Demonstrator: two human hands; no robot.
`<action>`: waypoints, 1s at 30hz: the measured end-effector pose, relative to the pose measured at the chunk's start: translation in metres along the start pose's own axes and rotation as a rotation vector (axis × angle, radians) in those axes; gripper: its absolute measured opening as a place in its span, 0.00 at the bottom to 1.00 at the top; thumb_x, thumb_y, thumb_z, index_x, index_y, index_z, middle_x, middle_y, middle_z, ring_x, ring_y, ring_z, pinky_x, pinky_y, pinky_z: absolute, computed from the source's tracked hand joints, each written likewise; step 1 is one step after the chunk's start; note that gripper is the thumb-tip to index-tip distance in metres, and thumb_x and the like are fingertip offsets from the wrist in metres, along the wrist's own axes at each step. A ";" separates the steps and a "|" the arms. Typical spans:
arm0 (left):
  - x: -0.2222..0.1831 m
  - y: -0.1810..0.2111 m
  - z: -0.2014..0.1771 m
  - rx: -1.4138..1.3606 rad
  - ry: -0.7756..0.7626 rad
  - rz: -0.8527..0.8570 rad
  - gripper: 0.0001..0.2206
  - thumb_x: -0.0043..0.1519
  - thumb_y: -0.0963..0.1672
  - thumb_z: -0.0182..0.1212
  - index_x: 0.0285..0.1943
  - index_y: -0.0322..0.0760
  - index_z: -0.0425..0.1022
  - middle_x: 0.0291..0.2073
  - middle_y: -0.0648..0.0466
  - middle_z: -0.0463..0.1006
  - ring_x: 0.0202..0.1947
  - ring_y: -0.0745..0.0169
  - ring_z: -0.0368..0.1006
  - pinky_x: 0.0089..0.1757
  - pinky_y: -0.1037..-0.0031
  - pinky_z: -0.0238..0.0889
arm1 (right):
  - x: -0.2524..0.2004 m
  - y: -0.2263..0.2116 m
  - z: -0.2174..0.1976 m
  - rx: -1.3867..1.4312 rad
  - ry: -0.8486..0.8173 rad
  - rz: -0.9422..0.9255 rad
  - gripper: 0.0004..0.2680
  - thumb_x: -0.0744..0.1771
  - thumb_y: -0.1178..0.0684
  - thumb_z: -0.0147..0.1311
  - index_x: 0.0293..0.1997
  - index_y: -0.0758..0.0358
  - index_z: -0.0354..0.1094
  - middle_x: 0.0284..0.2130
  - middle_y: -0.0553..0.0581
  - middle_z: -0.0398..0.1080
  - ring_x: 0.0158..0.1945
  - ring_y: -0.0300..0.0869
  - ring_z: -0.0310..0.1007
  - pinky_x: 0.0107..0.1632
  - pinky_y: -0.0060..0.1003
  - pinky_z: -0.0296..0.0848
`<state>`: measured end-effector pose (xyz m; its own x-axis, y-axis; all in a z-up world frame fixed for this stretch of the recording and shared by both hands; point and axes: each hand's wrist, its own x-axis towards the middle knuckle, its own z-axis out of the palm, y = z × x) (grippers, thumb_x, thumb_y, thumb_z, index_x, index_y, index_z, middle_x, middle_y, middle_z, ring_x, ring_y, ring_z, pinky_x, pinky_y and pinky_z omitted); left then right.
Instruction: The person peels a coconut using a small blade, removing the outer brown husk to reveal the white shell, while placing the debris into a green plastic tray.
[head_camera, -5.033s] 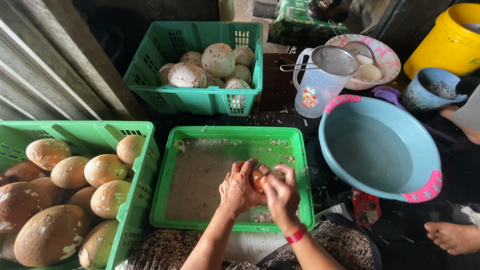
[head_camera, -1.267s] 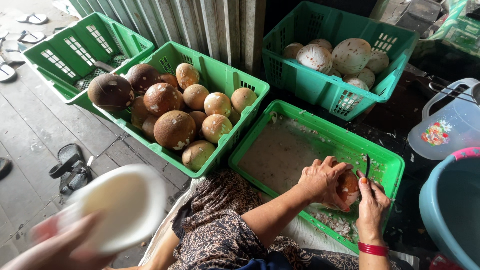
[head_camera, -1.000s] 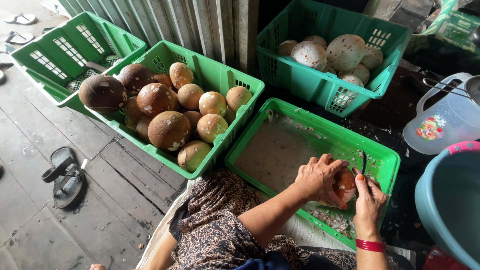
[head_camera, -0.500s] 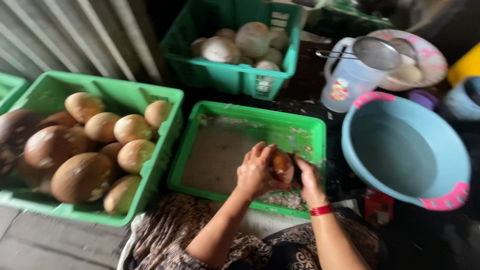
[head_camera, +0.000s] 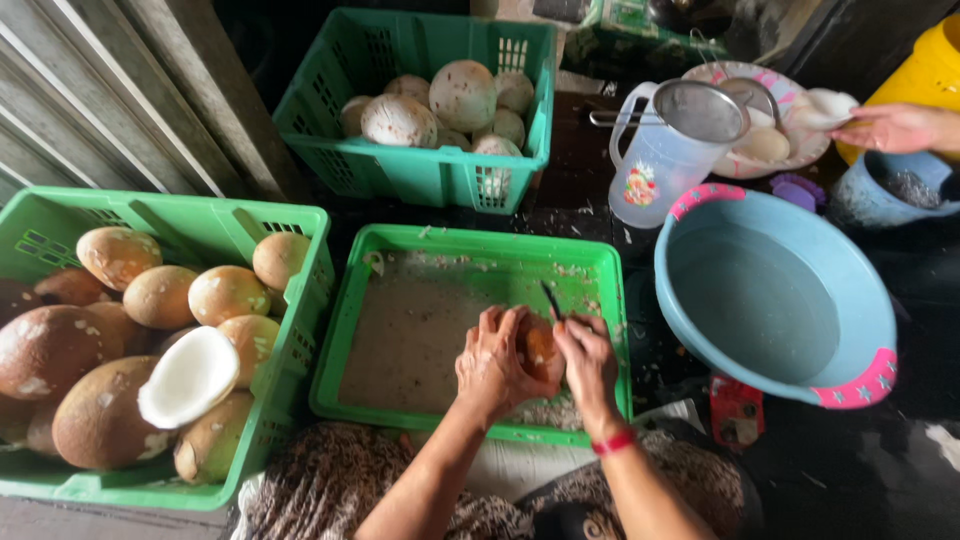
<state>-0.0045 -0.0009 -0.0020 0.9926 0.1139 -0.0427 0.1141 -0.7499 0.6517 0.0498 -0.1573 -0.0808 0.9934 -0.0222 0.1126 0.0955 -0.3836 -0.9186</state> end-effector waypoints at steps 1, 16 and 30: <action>0.007 -0.004 0.004 0.002 0.008 0.002 0.52 0.26 0.59 0.78 0.67 0.56 0.62 0.60 0.47 0.63 0.54 0.29 0.70 0.47 0.41 0.72 | -0.005 -0.018 -0.002 0.003 0.000 -0.008 0.10 0.67 0.44 0.56 0.49 0.51 0.79 0.49 0.52 0.72 0.53 0.49 0.73 0.60 0.39 0.67; -0.007 0.016 -0.008 -0.107 -0.028 -0.081 0.47 0.29 0.54 0.70 0.66 0.58 0.61 0.60 0.48 0.61 0.55 0.36 0.62 0.44 0.42 0.65 | 0.030 0.045 -0.024 -0.415 -0.225 -0.704 0.23 0.59 0.73 0.55 0.61 0.66 0.70 0.55 0.61 0.74 0.53 0.46 0.76 0.57 0.36 0.71; -0.006 0.008 -0.020 -0.118 -0.075 -0.068 0.47 0.32 0.57 0.77 0.65 0.56 0.62 0.62 0.46 0.64 0.56 0.27 0.69 0.54 0.43 0.67 | 0.005 -0.011 -0.013 0.398 0.000 0.150 0.07 0.66 0.54 0.60 0.44 0.64 0.77 0.40 0.60 0.74 0.48 0.46 0.69 0.60 0.46 0.68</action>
<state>-0.0102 0.0053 0.0187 0.9836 0.1096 -0.1432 0.1797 -0.6601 0.7293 0.0527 -0.1646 -0.0650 0.9981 -0.0505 -0.0338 -0.0333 0.0104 -0.9994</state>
